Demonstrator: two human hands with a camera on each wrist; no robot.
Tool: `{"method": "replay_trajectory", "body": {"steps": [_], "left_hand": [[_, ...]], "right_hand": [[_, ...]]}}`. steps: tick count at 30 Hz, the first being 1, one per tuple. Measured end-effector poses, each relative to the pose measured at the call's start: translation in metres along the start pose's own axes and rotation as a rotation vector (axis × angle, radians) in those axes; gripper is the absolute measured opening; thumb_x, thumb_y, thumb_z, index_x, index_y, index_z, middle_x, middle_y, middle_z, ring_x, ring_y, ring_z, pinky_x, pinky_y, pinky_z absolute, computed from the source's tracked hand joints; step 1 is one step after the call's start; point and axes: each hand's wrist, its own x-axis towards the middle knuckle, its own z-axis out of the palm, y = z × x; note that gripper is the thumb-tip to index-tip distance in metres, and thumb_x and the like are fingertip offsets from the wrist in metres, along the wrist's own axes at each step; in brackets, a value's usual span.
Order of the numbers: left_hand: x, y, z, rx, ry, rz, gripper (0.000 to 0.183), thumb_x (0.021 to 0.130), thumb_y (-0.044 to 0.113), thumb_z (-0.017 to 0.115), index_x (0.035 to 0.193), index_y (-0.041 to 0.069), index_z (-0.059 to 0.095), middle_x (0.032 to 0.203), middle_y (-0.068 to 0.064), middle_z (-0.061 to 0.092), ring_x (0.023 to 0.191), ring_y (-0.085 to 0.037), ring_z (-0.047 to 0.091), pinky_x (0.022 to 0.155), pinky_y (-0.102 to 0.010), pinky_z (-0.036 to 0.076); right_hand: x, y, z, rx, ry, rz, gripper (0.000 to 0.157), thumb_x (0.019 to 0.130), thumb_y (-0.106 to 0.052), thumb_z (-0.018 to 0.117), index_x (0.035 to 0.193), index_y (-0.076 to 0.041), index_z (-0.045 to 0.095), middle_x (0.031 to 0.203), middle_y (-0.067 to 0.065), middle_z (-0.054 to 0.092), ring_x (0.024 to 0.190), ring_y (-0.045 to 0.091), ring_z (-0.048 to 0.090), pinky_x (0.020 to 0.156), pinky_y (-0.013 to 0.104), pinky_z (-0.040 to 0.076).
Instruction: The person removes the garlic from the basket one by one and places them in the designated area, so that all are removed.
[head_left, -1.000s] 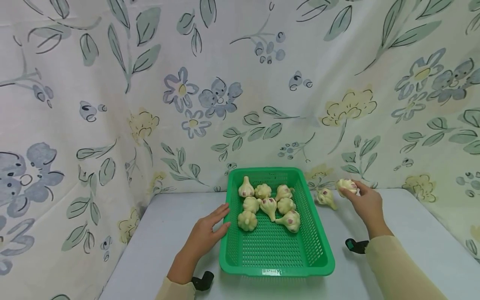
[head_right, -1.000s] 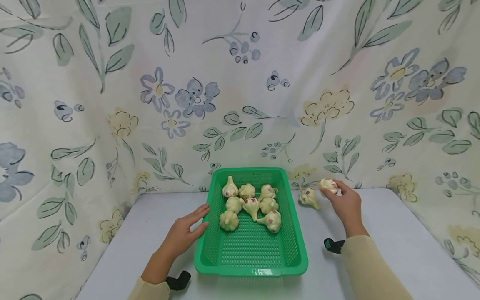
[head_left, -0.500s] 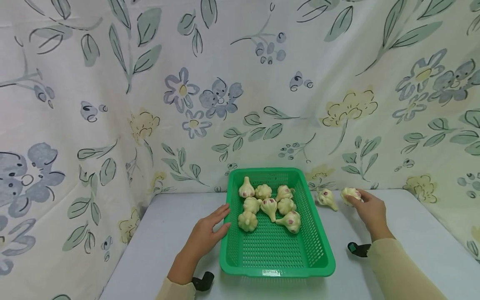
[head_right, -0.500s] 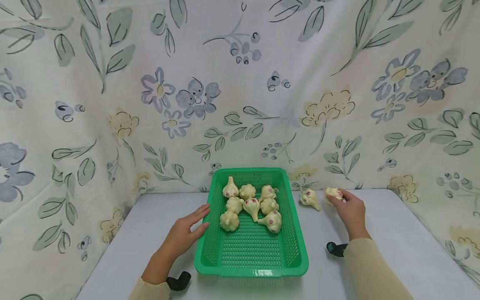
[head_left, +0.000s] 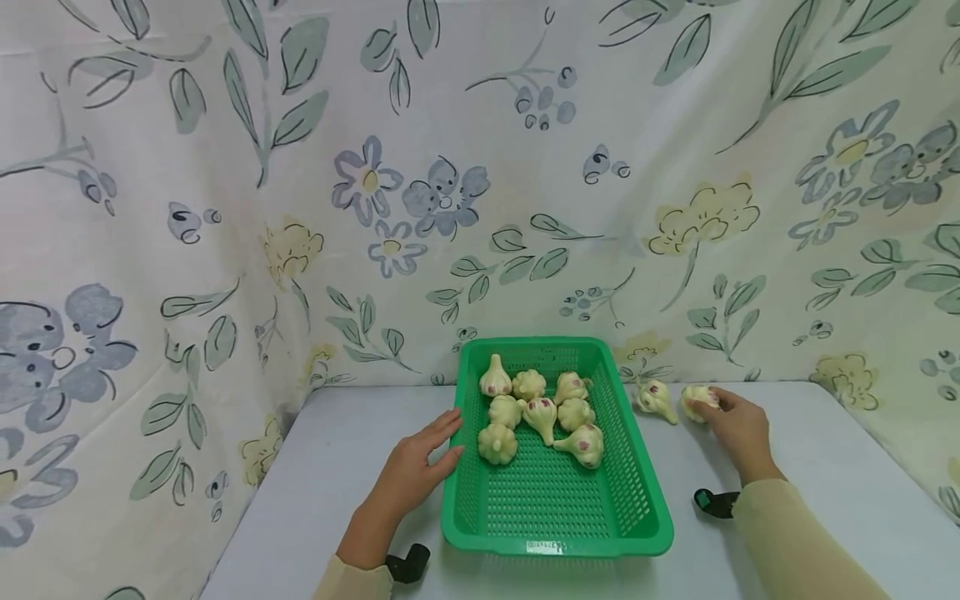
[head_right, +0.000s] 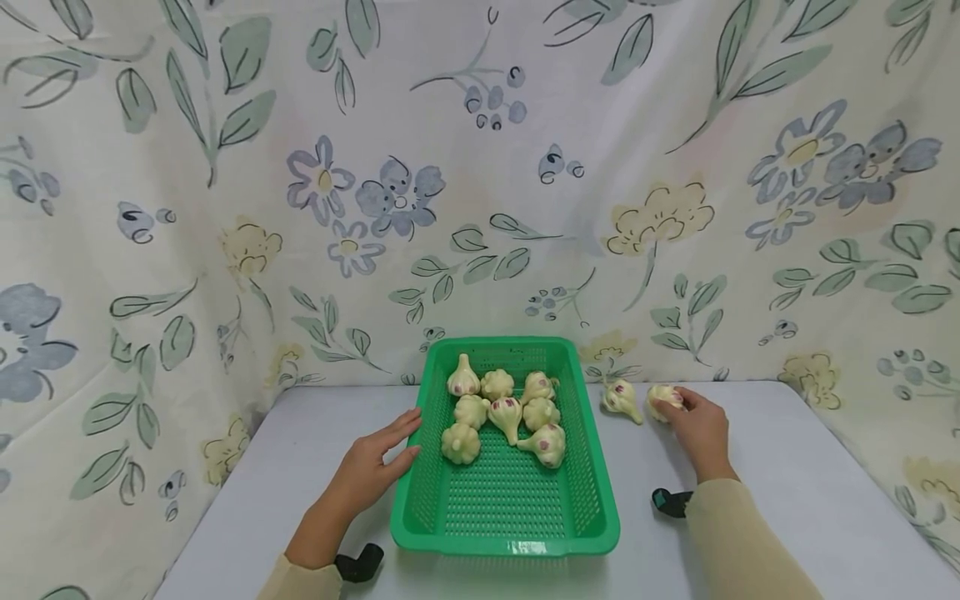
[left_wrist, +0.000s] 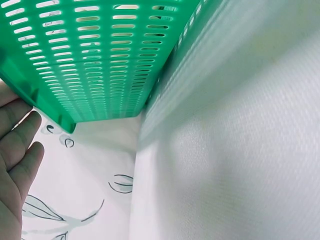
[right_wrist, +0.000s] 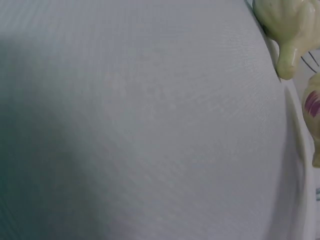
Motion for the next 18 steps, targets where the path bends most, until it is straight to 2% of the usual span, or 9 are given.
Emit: {"method": "replay_trajectory", "body": {"steps": [8, 18], "left_hand": [[0.0003, 0.0001, 0.0014, -0.003, -0.001, -0.003, 0.048, 0.098, 0.034, 0.062, 0.141, 0.015, 0.055, 0.152, 0.010, 0.044, 0.139, -0.009, 0.042, 0.110, -0.041, 0.044], [-0.0001, 0.0010, 0.0001, 0.001, -0.004, -0.014, 0.048, 0.098, 0.033, 0.062, 0.141, 0.015, 0.056, 0.151, 0.011, 0.044, 0.139, -0.009, 0.042, 0.109, -0.041, 0.044]], "right_hand": [[0.0016, 0.0027, 0.0039, 0.022, -0.026, 0.034, 0.082, 0.092, -0.055, 0.060, 0.148, 0.001, 0.040, 0.151, 0.028, 0.036, 0.136, 0.047, 0.035, 0.107, 0.059, 0.037], [0.0060, 0.0007, 0.0047, -0.028, -0.074, 0.041, 0.086, 0.092, -0.059, 0.058, 0.148, 0.002, 0.039, 0.152, 0.029, 0.035, 0.137, 0.050, 0.032, 0.108, 0.061, 0.036]]}}
